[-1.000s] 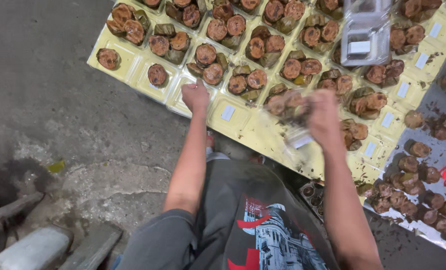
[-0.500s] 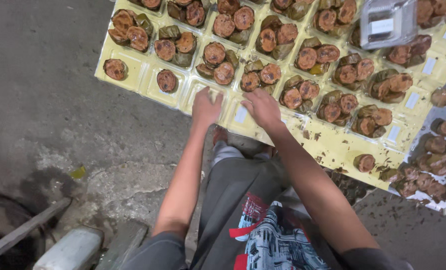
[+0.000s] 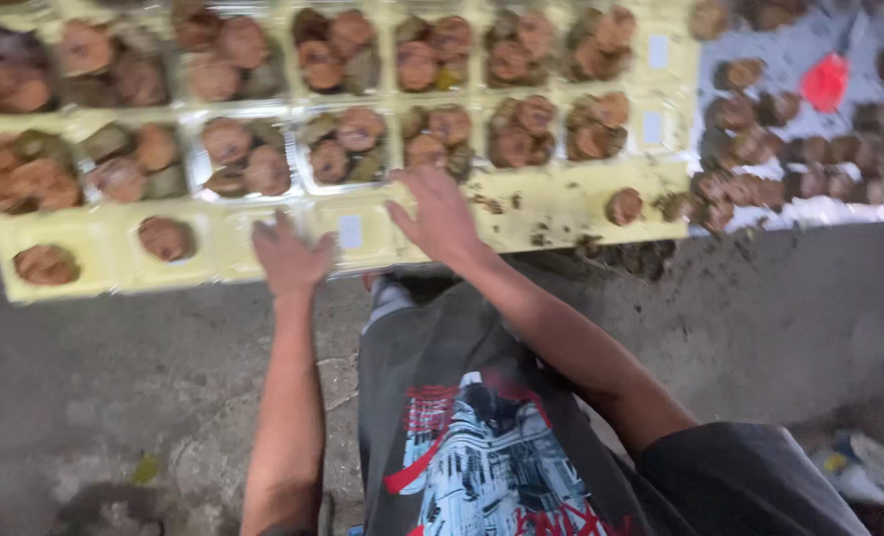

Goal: The person trims the edges of round, leaf-wrapped food items using red-handled scissors and places them into clear plastic trays. They repeatedly pick up items from a metal table, trim them, and arrange them into compartments on a yellow tray.

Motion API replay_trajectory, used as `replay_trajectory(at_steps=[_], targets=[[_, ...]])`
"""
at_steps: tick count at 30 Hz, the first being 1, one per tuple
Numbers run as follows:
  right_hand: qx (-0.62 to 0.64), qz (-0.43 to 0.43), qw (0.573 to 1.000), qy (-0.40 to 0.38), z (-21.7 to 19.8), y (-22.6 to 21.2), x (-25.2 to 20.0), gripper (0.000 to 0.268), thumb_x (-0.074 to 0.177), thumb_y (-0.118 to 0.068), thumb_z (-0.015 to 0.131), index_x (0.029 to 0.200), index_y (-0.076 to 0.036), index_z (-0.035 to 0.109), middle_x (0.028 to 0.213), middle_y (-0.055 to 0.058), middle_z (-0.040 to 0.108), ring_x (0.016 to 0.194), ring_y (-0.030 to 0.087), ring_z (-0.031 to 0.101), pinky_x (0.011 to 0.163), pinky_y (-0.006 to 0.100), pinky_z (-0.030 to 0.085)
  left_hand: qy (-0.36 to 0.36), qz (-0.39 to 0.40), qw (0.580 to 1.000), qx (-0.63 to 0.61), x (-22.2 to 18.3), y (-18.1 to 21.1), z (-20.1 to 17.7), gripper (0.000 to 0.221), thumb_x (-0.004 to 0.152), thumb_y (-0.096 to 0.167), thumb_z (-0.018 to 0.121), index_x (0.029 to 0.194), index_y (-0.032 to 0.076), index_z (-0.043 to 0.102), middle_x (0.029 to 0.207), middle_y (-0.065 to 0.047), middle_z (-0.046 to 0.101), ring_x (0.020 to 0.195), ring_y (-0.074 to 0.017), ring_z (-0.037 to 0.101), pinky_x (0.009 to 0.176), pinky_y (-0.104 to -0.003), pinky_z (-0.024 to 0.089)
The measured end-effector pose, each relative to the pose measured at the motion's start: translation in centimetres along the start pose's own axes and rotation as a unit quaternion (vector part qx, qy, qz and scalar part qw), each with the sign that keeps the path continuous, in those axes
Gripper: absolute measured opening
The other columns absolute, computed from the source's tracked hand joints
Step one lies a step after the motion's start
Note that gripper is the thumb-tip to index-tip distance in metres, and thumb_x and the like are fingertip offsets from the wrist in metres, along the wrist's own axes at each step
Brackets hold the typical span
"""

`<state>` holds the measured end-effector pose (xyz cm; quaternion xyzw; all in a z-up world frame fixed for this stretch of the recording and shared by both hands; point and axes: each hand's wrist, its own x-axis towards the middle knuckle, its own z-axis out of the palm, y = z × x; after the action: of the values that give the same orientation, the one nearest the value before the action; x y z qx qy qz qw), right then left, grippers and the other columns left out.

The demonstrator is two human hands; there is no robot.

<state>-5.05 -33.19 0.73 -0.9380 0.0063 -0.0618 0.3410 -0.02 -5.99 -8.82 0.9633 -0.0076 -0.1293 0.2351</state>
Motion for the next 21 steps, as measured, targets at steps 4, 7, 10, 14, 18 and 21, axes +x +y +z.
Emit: replay_trajectory(at_steps=[4, 7, 10, 14, 18, 21], targets=[[-0.032, 0.112, 0.970, 0.213, -8.4, 14.2, -6.6, 0.036, 0.092, -0.010, 0.079, 0.125, -0.004, 0.065, 0.128, 0.015, 0.066, 0.122, 0.033, 0.063, 0.107, 0.042, 0.050, -0.007, -0.043, 0.999, 0.030, -0.3, 0.1, 0.9, 0.099, 0.081, 0.053, 0.077, 0.153, -0.005, 0.041, 0.154, -0.042, 0.034, 0.146, -0.0553, 0.029, 0.121, -0.058, 0.024], [-0.154, 0.290, 0.918, 0.221, -14.8, 24.2, -11.3, 0.069, 0.086, -0.031, 0.081, 0.139, 0.000, 0.049, 0.135, 0.027, 0.055, 0.126, 0.045, 0.051, 0.104, 0.053, 0.043, -0.012, -0.048, 0.998, 0.044, -0.1, 0.6, 0.8, 0.108, 0.077, 0.061, 0.079, 0.153, -0.004, 0.039, 0.153, -0.043, 0.032, 0.146, -0.0553, 0.027, 0.121, -0.057, 0.022], [-0.179, 0.420, 0.885, 0.092, -15.8, 28.7, -14.6, 0.105, 0.080, -0.051, 0.084, 0.153, 0.004, 0.034, 0.143, 0.039, 0.043, 0.130, 0.057, 0.040, 0.102, 0.064, 0.037, 0.005, -0.055, 0.996, 0.074, -0.1, 0.6, 0.8, 0.116, 0.074, 0.067, 0.080, 0.158, 0.002, 0.034, 0.156, -0.042, 0.025, 0.148, -0.0560, 0.020, 0.122, -0.059, 0.019], [-0.149, 0.479, 0.865, -0.008, -15.5, 30.4, -15.9, 0.104, 0.073, -0.047, 0.087, 0.153, 0.000, 0.042, 0.142, 0.031, 0.056, 0.136, 0.047, 0.051, 0.113, 0.053, 0.043, -0.061, -0.120, 0.988, 0.078, 0.2, 1.7, 1.4, 0.122, 0.073, 0.070, 0.077, 0.160, 0.005, 0.022, 0.162, -0.038, 0.015, 0.153, -0.0521, 0.012, 0.123, -0.059, 0.014], [-0.164, 0.432, 0.887, 0.024, -14.8, 30.5, -14.8, 0.110, 0.069, -0.041, 0.091, 0.155, 0.003, 0.037, 0.138, 0.035, 0.052, 0.128, 0.049, 0.050, 0.106, 0.052, 0.042, -0.080, -0.129, 0.984, 0.088, -0.2, 2.5, 0.7, 0.125, 0.072, 0.069, 0.077, 0.164, 0.010, 0.016, 0.165, -0.035, 0.011, 0.154, -0.0505, 0.007, 0.123, -0.062, 0.011], [-0.171, 0.424, 0.888, 0.046, -14.8, 29.6, -14.1, 0.106, 0.069, -0.039, 0.090, 0.152, 0.004, 0.040, 0.138, 0.035, 0.053, 0.125, 0.048, 0.053, 0.106, 0.050, 0.044, -0.104, -0.137, 0.982, 0.075, -0.2, 3.1, -0.3, 0.125, 0.073, 0.072, 0.076, 0.163, 0.010, 0.014, 0.165, -0.035, 0.008, 0.154, -0.0511, 0.004, 0.123, -0.062, 0.010]])
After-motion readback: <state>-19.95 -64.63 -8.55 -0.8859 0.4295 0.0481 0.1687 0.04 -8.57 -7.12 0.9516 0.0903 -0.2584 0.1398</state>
